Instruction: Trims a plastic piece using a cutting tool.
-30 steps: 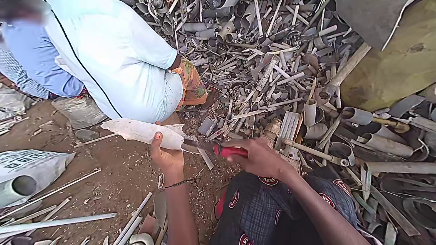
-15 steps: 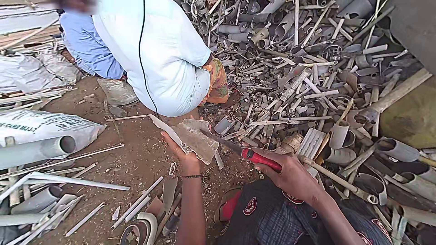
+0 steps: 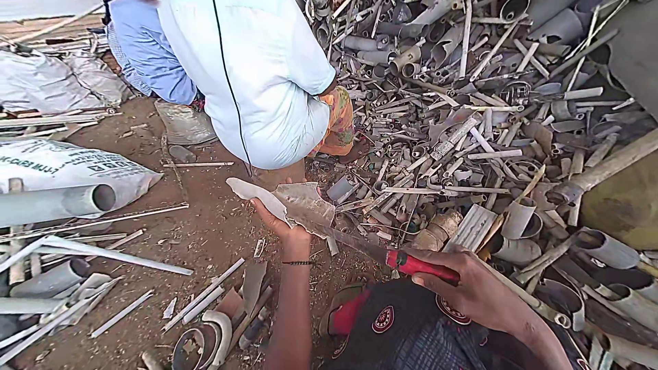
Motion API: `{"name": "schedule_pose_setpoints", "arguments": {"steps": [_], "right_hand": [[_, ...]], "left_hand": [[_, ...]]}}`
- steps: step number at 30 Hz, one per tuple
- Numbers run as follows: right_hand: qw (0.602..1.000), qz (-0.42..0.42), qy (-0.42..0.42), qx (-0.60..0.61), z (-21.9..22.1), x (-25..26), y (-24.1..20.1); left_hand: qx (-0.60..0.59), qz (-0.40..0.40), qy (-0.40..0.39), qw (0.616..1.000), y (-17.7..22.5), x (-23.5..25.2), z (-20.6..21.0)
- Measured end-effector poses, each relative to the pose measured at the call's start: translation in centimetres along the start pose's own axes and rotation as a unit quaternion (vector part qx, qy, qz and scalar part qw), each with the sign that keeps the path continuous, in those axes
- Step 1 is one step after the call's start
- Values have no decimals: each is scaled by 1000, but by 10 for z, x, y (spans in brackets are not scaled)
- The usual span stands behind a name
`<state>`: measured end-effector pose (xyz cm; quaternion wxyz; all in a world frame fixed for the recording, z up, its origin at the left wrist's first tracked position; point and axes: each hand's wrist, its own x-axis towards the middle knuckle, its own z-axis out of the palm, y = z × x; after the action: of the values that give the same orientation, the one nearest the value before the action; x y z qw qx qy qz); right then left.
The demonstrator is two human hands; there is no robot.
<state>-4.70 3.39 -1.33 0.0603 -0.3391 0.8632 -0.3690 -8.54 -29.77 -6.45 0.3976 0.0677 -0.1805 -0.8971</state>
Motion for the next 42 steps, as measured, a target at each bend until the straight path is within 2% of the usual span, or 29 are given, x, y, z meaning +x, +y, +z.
{"name": "schedule_pose_setpoints", "arguments": {"steps": [3, 5, 7, 12, 16, 19, 21, 24, 27, 29, 32, 36, 37, 40, 42], "right_hand": [[1000, 23, 9, -16, -1, 1, 3], [1000, 8, -5, 0, 1, 3, 4], [1000, -7, -19, 21, 2, 4, 6], [1000, 20, -8, 20, 6, 8, 3], [999, -5, -29, 31, 2, 9, 7], [1000, 22, -14, 16, 4, 10, 5], [1000, 10, -12, 16, 5, 10, 3], [999, -4, -37, 34, 1, 9, 5], [999, 28, -38, 21, -3, 9, 7], [999, 23, -25, 7, 1, 8, 3], [998, -47, 13, -28, 10, 5, 1], [984, -110, 133, -51, 21, 1, -2], [981, -113, 146, -57, 25, 1, -5], [986, -87, 111, -93, 31, -2, -10], [982, -91, 143, -87, 28, -2, -8]], "left_hand": [[-8, 18, -35, 999, 2, 1, -5], [0, 24, -49, 999, 2, 0, -5], [4, 28, -49, 998, 1, 0, -4], [1, 11, -49, 999, -3, 3, -10], [7, -3, -50, 999, -3, 5, -14], [10, -14, -57, 998, -6, 3, -13], [13, -22, -58, 998, -7, 3, -14], [18, -1, -41, 999, -5, 4, -12], [19, 12, -47, 999, -2, 1, -7], [29, 23, -55, 998, -2, 0, -7], [42, 37, -44, 997, -1, 4, -10], [31, 58, -22, 998, 6, 0, -3], [34, 71, -33, 996, 7, -2, -2], [74, 158, -107, 979, 10, -3, -5], [104, 199, -140, 964, 13, -4, -2]]}}
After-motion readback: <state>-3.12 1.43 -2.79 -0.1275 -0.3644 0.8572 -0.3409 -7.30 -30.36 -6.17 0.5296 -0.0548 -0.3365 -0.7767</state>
